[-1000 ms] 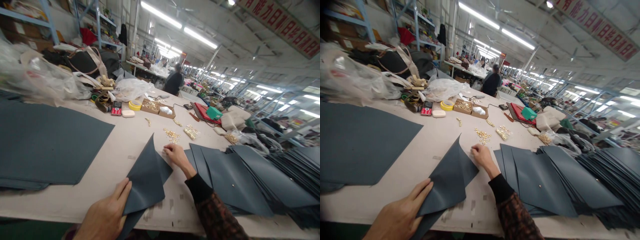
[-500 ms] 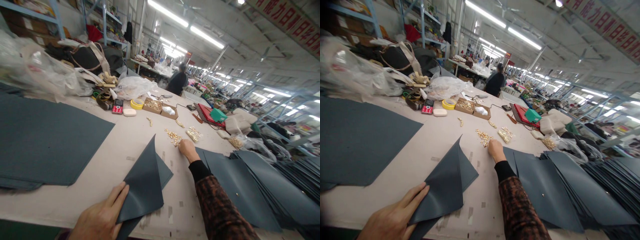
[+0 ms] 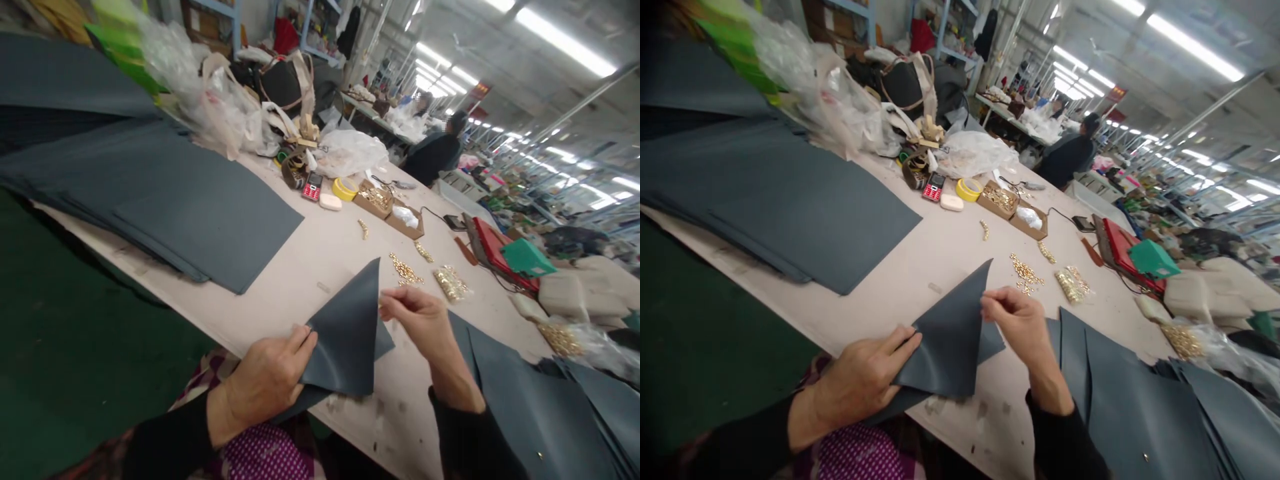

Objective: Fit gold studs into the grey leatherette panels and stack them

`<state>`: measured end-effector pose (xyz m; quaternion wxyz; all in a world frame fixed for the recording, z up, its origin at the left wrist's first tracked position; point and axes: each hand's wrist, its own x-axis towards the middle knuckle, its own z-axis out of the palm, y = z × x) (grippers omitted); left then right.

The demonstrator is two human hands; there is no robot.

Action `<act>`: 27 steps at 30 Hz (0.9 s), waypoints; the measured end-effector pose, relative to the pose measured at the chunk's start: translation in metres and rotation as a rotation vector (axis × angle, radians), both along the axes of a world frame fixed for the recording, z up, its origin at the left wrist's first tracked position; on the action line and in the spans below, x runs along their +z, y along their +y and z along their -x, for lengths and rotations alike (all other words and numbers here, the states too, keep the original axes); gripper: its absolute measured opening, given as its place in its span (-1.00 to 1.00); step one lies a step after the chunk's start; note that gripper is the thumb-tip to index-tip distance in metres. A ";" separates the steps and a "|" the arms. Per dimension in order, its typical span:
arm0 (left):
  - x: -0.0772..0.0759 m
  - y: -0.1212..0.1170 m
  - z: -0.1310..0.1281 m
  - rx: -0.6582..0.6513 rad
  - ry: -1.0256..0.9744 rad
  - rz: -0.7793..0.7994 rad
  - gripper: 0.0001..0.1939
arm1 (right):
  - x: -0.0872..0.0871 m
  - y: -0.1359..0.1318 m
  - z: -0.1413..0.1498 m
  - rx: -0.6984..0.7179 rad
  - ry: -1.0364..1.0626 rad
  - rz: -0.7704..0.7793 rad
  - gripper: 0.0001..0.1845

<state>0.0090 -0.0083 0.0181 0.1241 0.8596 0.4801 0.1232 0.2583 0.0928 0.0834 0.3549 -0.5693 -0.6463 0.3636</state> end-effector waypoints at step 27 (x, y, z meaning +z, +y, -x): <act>-0.009 -0.002 0.004 -0.038 -0.121 -0.058 -0.59 | -0.004 0.007 0.117 0.360 -0.501 0.752 -0.85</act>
